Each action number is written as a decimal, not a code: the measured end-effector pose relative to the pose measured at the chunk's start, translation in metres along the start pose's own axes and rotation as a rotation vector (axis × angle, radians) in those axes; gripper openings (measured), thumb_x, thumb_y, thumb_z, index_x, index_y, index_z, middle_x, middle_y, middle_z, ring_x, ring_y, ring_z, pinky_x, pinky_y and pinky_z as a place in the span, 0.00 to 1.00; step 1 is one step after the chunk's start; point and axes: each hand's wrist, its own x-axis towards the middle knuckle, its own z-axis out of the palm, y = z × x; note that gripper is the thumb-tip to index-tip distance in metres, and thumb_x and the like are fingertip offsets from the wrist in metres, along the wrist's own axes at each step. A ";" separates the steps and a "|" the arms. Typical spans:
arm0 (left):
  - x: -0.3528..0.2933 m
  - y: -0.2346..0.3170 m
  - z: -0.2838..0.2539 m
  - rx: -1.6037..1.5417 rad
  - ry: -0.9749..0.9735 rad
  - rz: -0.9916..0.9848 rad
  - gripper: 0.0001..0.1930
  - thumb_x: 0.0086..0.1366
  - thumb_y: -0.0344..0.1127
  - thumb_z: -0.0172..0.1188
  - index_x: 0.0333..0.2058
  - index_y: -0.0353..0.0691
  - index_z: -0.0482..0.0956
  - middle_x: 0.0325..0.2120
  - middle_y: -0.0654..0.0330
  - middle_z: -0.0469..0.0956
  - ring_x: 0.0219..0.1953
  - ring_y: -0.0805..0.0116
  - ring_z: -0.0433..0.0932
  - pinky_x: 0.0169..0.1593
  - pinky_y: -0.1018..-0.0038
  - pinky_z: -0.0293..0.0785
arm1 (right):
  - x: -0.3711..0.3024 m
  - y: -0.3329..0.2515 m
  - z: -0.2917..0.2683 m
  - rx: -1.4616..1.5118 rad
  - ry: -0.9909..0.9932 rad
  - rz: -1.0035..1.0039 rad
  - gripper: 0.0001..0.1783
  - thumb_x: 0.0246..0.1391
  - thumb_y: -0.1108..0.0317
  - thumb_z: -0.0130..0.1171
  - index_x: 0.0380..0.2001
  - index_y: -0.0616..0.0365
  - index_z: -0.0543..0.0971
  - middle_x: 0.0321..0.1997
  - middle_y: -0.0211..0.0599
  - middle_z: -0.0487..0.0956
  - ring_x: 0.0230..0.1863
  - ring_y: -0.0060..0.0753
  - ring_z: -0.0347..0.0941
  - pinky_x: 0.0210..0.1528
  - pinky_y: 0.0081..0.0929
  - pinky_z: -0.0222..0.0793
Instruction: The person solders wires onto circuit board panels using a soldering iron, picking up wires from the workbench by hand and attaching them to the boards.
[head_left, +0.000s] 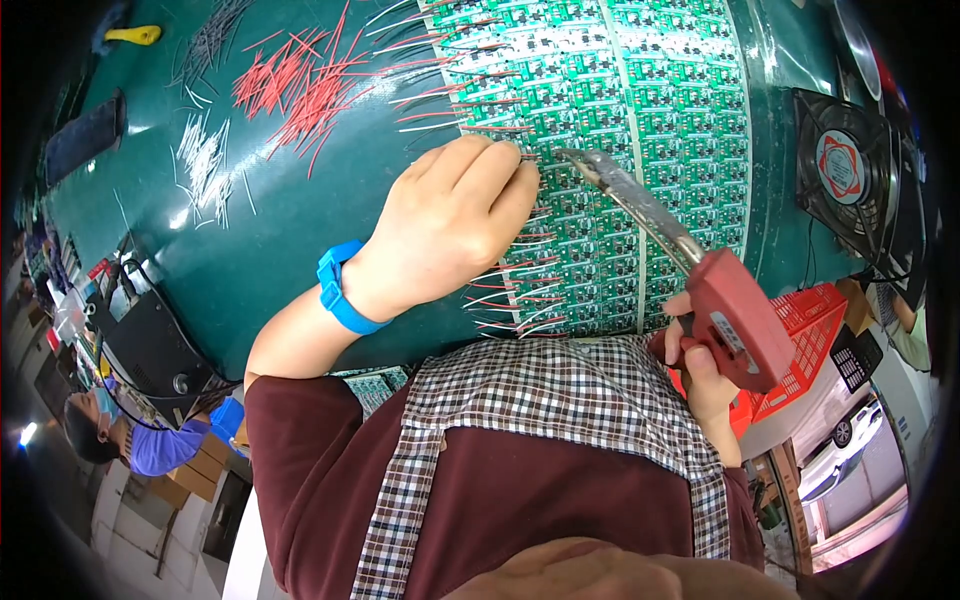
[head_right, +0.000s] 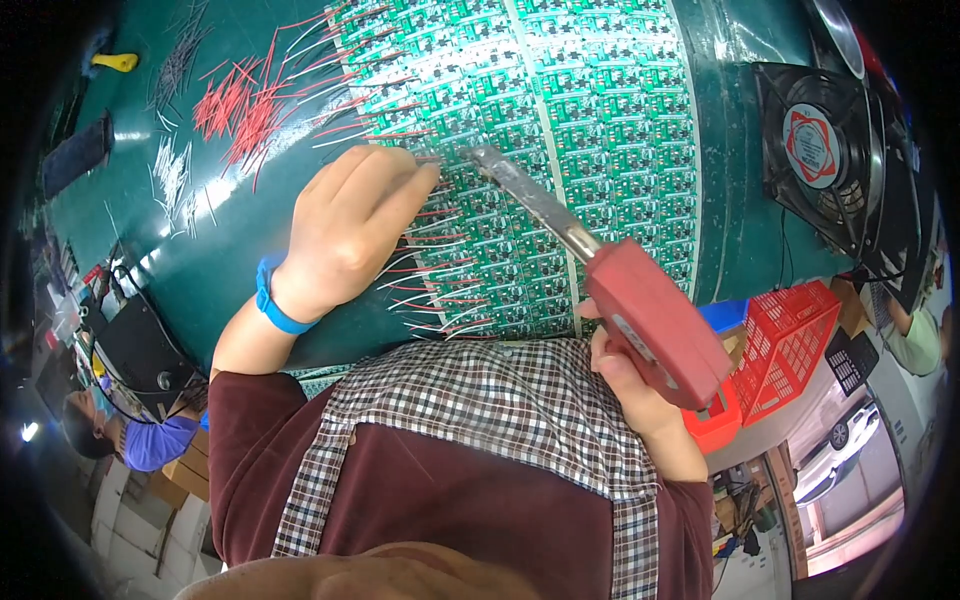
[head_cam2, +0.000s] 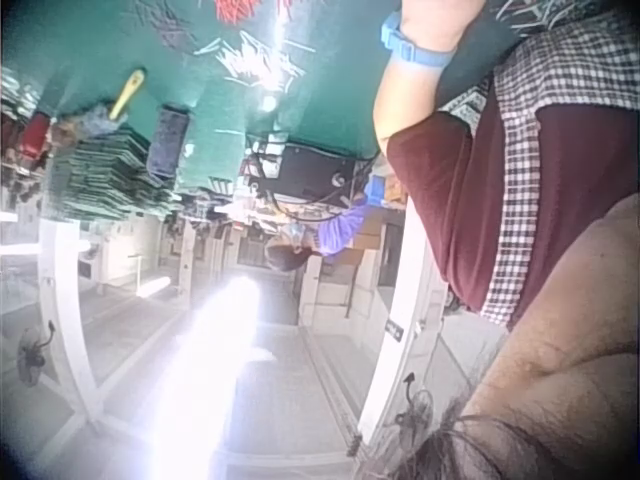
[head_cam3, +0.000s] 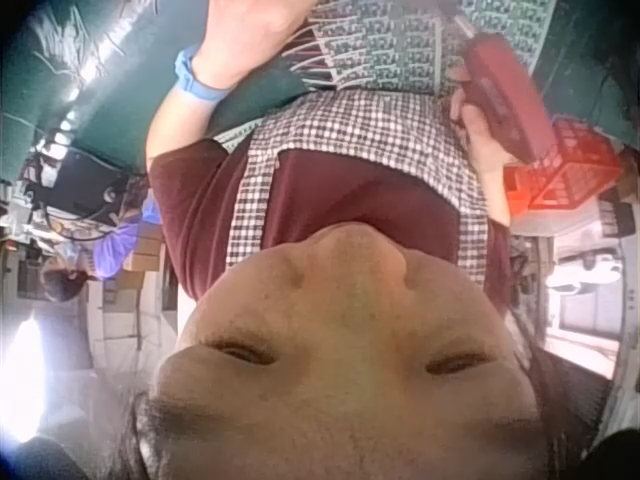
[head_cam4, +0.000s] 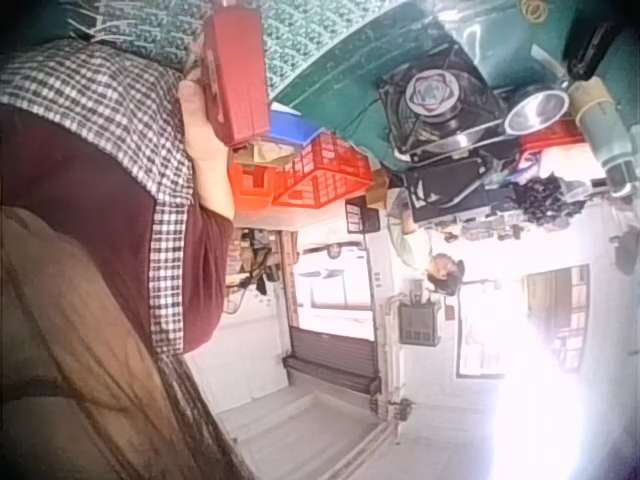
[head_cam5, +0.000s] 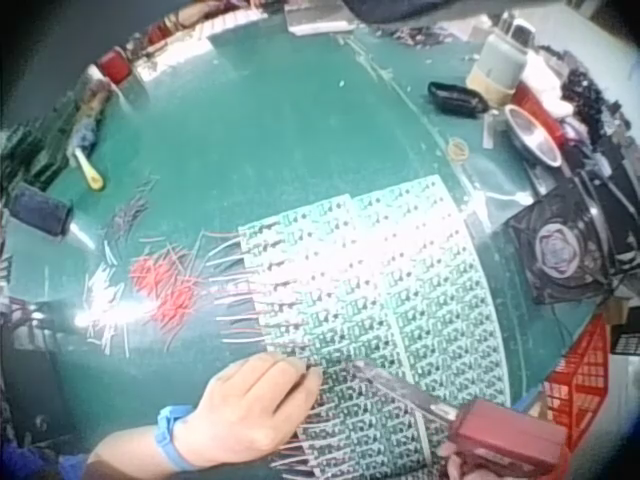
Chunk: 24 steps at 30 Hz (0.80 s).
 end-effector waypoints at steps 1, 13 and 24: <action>0.000 0.000 0.000 0.002 -0.006 0.001 0.16 0.38 0.25 0.55 0.31 0.34 0.74 0.26 0.58 0.70 0.28 0.64 0.72 0.29 0.73 0.70 | -0.001 0.001 -0.002 0.049 0.018 -0.013 0.31 0.45 0.58 0.60 0.47 0.68 0.64 0.40 0.50 0.70 0.21 0.22 0.63 0.19 0.16 0.60; 0.007 0.001 0.001 0.116 0.046 0.080 0.09 0.38 0.29 0.54 0.24 0.35 0.72 0.22 0.62 0.65 0.27 0.70 0.69 0.29 0.78 0.70 | 0.007 -0.017 -0.007 0.090 -0.007 -0.086 0.32 0.46 0.60 0.60 0.50 0.66 0.63 0.44 0.52 0.70 0.22 0.23 0.65 0.23 0.17 0.64; 0.013 -0.010 -0.004 0.087 0.087 0.050 0.14 0.37 0.27 0.55 0.28 0.37 0.76 0.26 0.61 0.72 0.29 0.65 0.72 0.28 0.74 0.69 | 0.019 -0.015 0.002 0.046 -0.039 -0.048 0.27 0.47 0.63 0.57 0.48 0.66 0.64 0.38 0.47 0.71 0.21 0.20 0.63 0.21 0.16 0.61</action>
